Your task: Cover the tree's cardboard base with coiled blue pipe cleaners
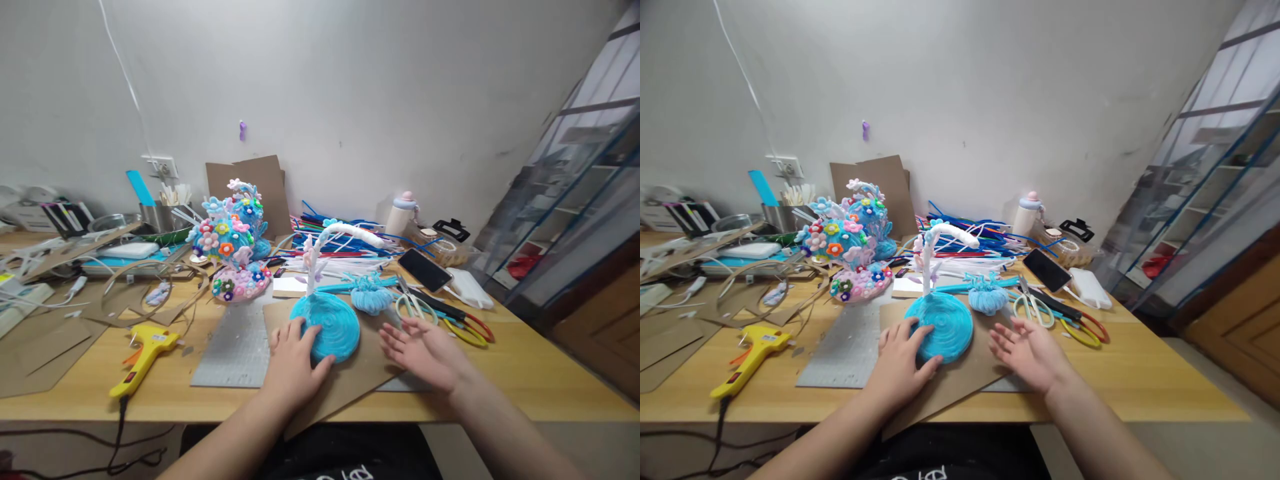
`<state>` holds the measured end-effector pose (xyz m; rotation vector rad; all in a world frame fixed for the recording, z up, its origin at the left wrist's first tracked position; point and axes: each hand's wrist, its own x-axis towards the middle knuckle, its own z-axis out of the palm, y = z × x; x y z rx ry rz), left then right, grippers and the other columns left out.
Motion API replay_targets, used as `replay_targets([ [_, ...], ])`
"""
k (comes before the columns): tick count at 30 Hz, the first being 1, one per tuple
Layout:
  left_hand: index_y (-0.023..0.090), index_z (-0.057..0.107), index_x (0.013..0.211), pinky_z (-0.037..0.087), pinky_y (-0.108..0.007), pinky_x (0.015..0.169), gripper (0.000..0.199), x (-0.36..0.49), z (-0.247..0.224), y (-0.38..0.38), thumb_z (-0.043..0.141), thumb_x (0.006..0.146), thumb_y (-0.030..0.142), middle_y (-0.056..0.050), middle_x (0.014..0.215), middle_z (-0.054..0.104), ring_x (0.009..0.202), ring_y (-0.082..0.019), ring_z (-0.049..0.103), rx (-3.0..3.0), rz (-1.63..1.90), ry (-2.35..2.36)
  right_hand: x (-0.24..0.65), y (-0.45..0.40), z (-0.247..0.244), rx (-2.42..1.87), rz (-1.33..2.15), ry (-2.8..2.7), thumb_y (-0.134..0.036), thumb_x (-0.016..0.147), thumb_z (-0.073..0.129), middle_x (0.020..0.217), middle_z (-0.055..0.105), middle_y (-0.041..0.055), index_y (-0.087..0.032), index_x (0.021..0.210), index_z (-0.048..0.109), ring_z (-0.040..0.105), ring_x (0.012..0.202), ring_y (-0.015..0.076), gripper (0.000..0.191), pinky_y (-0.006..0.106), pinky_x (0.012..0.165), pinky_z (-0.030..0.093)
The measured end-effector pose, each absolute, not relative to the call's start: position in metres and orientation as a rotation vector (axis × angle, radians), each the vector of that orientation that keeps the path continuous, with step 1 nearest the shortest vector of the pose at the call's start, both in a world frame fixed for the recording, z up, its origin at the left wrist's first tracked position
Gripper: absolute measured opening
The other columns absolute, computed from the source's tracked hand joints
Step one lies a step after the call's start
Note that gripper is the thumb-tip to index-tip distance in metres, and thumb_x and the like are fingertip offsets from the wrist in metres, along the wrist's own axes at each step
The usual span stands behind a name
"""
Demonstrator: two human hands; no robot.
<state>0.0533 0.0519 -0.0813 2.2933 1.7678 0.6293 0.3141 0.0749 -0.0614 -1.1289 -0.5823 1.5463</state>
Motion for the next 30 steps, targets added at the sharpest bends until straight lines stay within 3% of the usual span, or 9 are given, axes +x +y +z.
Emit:
replay_targets([
  [3,0.026,0.053,0.135,0.032,-0.053,0.11,0.058,0.054,-0.079,0.057,0.065,0.084,0.05,-0.012,0.139,0.053,0.132,-0.033,0.045,2.249,0.622,1.823,0.312,0.047,-0.051,-1.04,1.216,-0.817,-0.015,0.081,0.059,0.076,0.059,0.0012,-0.022,0.076,0.052,0.064,0.068,0.0162,0.011,0.033,0.06,0.059],
  [6,0.018,0.042,0.143,0.034,-0.055,0.111,0.067,0.053,-0.071,0.074,0.064,0.087,0.048,-0.015,0.148,0.043,0.137,-0.034,0.041,2.178,0.624,1.949,0.31,0.045,-0.026,-0.87,0.771,-1.082,-0.025,0.078,0.066,0.087,0.058,-0.0013,-0.027,0.087,0.05,0.062,0.077,0.0162,0.018,0.036,0.074,0.058],
  [8,0.02,0.046,0.139,0.036,-0.059,0.109,0.058,0.05,-0.063,0.089,0.063,0.09,0.045,-0.013,0.151,0.04,0.136,-0.034,0.042,2.15,0.611,2.022,0.313,0.064,-0.004,-0.776,0.445,-1.258,-0.023,0.074,0.074,0.097,0.058,-0.0026,-0.031,0.094,0.05,0.061,0.084,0.017,0.031,0.041,0.088,0.053],
  [11,0.019,0.051,0.133,0.044,-0.056,0.104,0.047,0.049,-0.052,0.105,0.061,0.092,0.04,-0.012,0.143,0.049,0.127,-0.031,0.052,2.179,0.568,2.047,0.319,0.113,0.029,-0.721,0.084,-1.565,-0.02,0.07,0.081,0.112,0.061,0.0047,-0.03,0.103,0.06,0.056,0.114,0.0284,0.04,0.05,0.103,0.042],
  [15,0.018,0.054,0.129,0.048,-0.053,0.1,0.042,0.058,-0.049,0.102,0.061,0.093,0.039,-0.011,0.137,0.054,0.121,-0.028,0.056,2.275,0.531,2.018,0.314,0.169,0.058,-0.655,-0.185,-1.944,-0.037,0.076,0.08,0.136,0.056,0.0135,-0.028,0.135,0.052,0.051,0.126,0.0358,0.066,0.052,0.098,0.047],
  [18,0.018,0.055,0.129,0.048,-0.053,0.1,0.042,0.066,-0.054,0.094,0.061,0.093,0.039,-0.011,0.135,0.055,0.12,-0.028,0.057,2.335,0.503,1.962,0.299,0.186,0.069,-0.556,-0.361,-2.084,-0.047,0.091,0.062,0.13,0.06,0.0124,-0.028,0.143,0.044,0.055,0.121,0.0333,0.058,0.054,0.101,0.044],
  [22,0.02,0.051,0.134,0.046,-0.055,0.103,0.046,0.068,-0.064,0.096,0.06,0.093,0.039,-0.012,0.141,0.05,0.124,-0.029,0.054,2.408,0.469,1.844,0.277,0.185,0.075,-0.412,-0.532,-2.193,-0.039,0.101,0.043,0.113,0.066,0.0056,-0.035,0.138,0.045,0.062,0.102,0.0253,0.038,0.046,0.09,0.049],
  [25,0.021,0.051,0.134,0.045,-0.056,0.104,0.046,0.067,-0.068,0.102,0.06,0.093,0.039,-0.012,0.143,0.049,0.126,-0.03,0.052,2.438,0.441,1.779,0.266,0.179,0.078,-0.329,-0.645,-2.23,-0.031,0.102,0.039,0.103,0.068,0.0028,-0.034,0.129,0.05,0.062,0.091,0.0218,0.029,0.039,0.082,0.049],
  [30,0.02,0.052,0.133,0.044,-0.056,0.104,0.045,0.068,-0.07,0.104,0.06,0.093,0.039,-0.011,0.143,0.049,0.126,-0.03,0.052,2.436,0.425,1.75,0.243,0.159,0.089,-0.293,-0.888,-2.269,-0.032,0.102,0.042,0.086,0.068,0.002,-0.026,0.104,0.06,0.054,0.078,0.0204,0.019,0.035,0.07,0.038],
])
